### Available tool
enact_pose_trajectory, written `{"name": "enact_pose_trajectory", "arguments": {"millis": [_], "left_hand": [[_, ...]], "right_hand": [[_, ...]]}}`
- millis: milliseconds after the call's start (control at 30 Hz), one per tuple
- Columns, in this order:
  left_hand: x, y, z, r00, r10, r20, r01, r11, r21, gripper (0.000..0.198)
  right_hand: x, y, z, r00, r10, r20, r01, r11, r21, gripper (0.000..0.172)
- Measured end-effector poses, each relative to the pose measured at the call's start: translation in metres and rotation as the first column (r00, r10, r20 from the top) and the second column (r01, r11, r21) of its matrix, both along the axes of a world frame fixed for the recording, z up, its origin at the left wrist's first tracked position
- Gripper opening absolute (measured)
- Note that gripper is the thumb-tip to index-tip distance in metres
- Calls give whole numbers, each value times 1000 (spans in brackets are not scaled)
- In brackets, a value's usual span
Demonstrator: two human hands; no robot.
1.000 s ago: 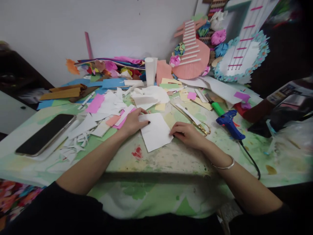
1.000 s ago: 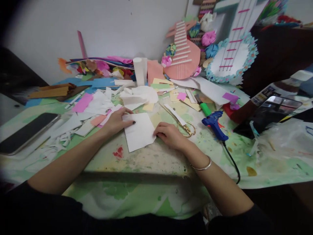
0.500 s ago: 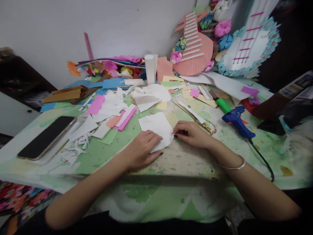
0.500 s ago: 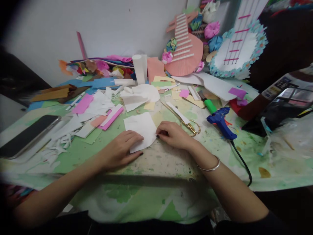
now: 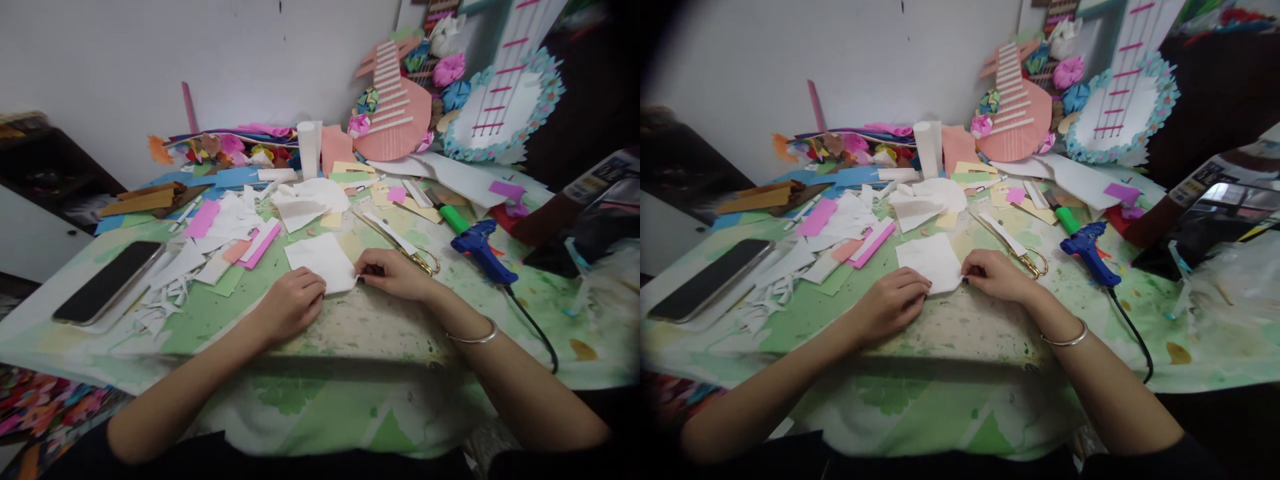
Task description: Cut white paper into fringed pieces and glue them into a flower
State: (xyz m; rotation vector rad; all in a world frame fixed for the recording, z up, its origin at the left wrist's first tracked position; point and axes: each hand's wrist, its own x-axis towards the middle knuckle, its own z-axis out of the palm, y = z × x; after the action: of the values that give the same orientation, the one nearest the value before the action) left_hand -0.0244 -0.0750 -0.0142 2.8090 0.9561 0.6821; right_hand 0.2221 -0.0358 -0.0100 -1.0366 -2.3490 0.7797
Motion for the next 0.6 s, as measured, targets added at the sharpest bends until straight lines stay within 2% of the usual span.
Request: {"name": "enact_pose_trajectory", "arguments": {"millis": [200,333,600], "left_hand": [[-5,0,-1,989,72,129,-53,988,-143,13],[-12,-2,0,975,109,193,-53,960,-274,13],[-16,-3,-2,951,287,116,-238,917,-320,15]], "right_hand": [[0,-1,1,996,84,-2,-84,996,9,11],[0,2,-2,996,89,6,-89,996,12,11],[-7,2,1,995,-8,98,3,998,55,10]]}}
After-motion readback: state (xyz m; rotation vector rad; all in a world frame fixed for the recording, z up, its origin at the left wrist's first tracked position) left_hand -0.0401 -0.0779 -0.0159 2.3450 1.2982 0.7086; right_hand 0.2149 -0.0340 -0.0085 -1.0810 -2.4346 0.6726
